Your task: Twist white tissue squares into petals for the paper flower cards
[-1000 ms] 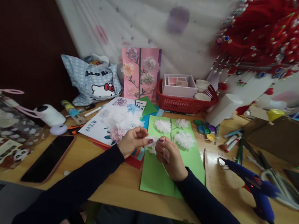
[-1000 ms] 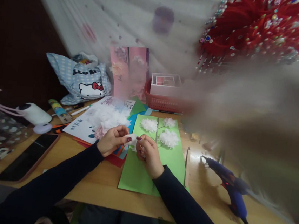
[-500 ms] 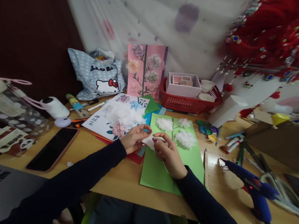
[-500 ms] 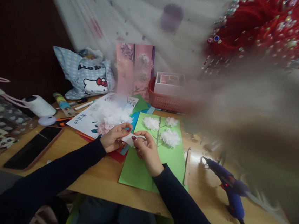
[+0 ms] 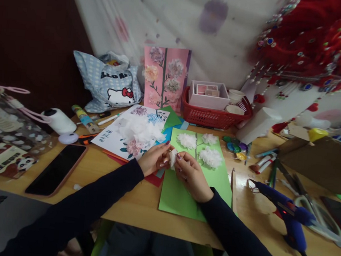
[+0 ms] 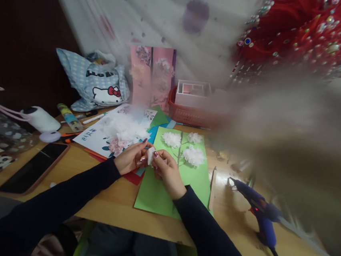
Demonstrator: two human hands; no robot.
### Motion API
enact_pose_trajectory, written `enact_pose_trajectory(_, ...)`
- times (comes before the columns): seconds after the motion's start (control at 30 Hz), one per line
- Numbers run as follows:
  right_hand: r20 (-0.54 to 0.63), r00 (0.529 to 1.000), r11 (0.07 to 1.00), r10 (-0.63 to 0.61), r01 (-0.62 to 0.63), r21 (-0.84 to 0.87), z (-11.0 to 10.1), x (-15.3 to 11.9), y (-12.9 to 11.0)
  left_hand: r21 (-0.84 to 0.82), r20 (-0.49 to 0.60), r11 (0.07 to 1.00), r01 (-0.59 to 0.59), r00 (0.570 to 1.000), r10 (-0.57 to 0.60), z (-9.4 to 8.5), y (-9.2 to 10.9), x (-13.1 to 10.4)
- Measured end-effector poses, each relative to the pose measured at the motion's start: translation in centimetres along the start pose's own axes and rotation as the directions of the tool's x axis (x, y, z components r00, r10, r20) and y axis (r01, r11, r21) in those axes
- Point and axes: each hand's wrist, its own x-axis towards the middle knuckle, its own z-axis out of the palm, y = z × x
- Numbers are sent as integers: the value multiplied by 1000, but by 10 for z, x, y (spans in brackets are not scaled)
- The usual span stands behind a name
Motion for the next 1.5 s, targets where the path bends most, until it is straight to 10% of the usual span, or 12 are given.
enact_pose_trajectory(0.8,-126,991,982,41,-16,190,2,1,-12,36,-5,999,11,1000,-11,-10,-2,1)
enact_pose_trajectory(1.13,-93,988,908,-126,77,-411,-6,15,-40,-6,58,998,65,996,-65,-10,-1,3)
enact_pose_trajectory(1.5,170,976,554,-135,217,-804,68,98,-77,-40,149,994,105,984,-98,-6,-6,0)
